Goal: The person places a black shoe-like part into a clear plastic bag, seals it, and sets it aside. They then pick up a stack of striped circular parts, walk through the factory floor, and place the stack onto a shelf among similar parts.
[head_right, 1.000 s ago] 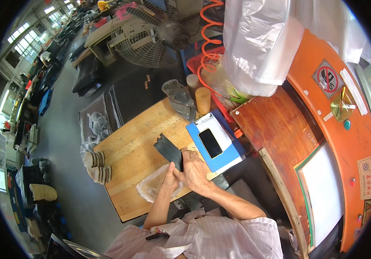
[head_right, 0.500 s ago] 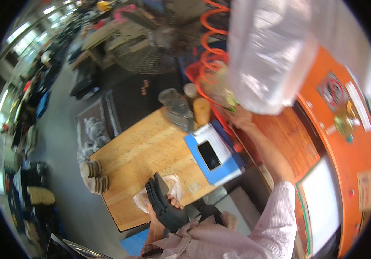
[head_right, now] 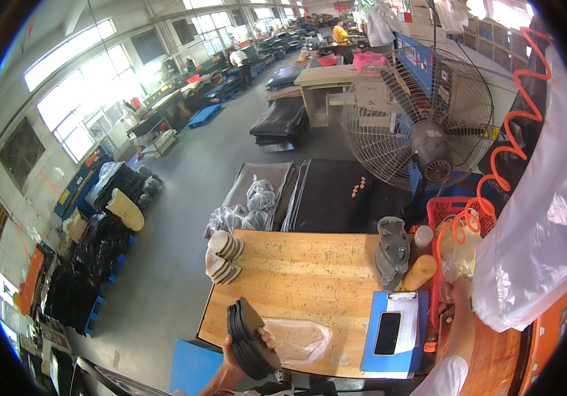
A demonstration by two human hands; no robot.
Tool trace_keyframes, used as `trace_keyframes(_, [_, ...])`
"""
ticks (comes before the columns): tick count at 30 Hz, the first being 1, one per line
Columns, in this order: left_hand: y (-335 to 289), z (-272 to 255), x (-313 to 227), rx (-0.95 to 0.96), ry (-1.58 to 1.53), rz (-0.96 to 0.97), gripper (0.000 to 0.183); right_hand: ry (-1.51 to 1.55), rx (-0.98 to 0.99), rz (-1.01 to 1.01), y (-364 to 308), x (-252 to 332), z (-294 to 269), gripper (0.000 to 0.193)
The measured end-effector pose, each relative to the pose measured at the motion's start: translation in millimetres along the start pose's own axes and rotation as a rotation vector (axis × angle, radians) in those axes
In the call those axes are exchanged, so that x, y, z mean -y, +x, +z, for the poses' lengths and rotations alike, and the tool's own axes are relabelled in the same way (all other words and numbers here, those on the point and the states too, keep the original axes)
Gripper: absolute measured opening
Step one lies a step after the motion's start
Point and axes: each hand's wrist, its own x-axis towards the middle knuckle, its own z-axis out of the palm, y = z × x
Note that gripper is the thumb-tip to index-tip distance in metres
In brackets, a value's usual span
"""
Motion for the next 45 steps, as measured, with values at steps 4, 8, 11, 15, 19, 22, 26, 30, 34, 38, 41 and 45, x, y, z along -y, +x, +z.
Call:
trace_keyframes(4, [-2.9, 4.7, -23.2, -0.063, 0.048, 0.031, 0.08, 0.214, -0.197, 0.009, -27.8, 9.4, -37.2, 0.056])
trace_keyframes(8, [-8.2, 1.8, -45.6, -0.057, 0.012, 0.027, 0.082, 0.197, -0.484, -0.281, -86.6, 42.6, -95.8, 0.061])
trace_keyframes(11, [-12.3, -5.0, -59.0, 0.011, -0.036, 0.068, 0.084, 0.281, -0.499, -0.431, -138.4, 95.9, -143.4, 0.061])
trace_keyframes(15, [-19.6, -22.9, -78.3, 0.075, -0.017, 0.19, 0.08, 0.621, -0.277, -0.367, -210.6, 204.5, -183.1, 0.048])
trace_keyframes(19, [-38.4, -60.5, -100.4, -0.065, 0.058, 0.293, 0.078, 1.22, 0.265, -0.451, -300.0, 318.8, -209.2, 0.035])
trace_keyframes(22, [-67.0, -91.2, -117.3, -0.114, 0.088, 0.354, 0.076, 1.475, 0.391, -0.616, -365.9, 395.7, -239.6, 0.027])
trace_keyframes(26, [-114.4, -120.5, -135.3, -0.276, 0.16, 0.428, 0.074, 1.901, 0.993, -0.531, -456.2, 482.6, -261.0, 0.026])
trace_keyframes(30, [-151.9, -143.7, -140.7, -0.43, 0.131, 0.529, 0.073, 1.681, 0.967, -0.677, -527.0, 545.8, -247.5, 0.025])
trace_keyframes(34, [-185.9, -181.7, -147.2, -0.521, 0.069, 0.507, 0.07, 1.697, 1.312, -0.618, -551.2, 576.9, -238.6, 0.027])
trace_keyframes(38, [-211.5, -195.5, -158.6, -0.397, 0.002, 0.601, 0.071, 1.69, 1.202, -0.76, -564.5, 600.9, -233.8, 0.028])
trace_keyframes(41, [-220.4, -199.1, -167.4, -0.547, -0.073, 0.58, 0.072, 1.764, 1.158, -0.684, -574.1, 618.5, -226.3, 0.028])
trace_keyframes(45, [-217.5, -208.4, -174.4, -0.582, -0.124, 0.555, 0.082, 1.794, 1.024, -0.682, -580.6, 635.3, -220.5, 0.028])
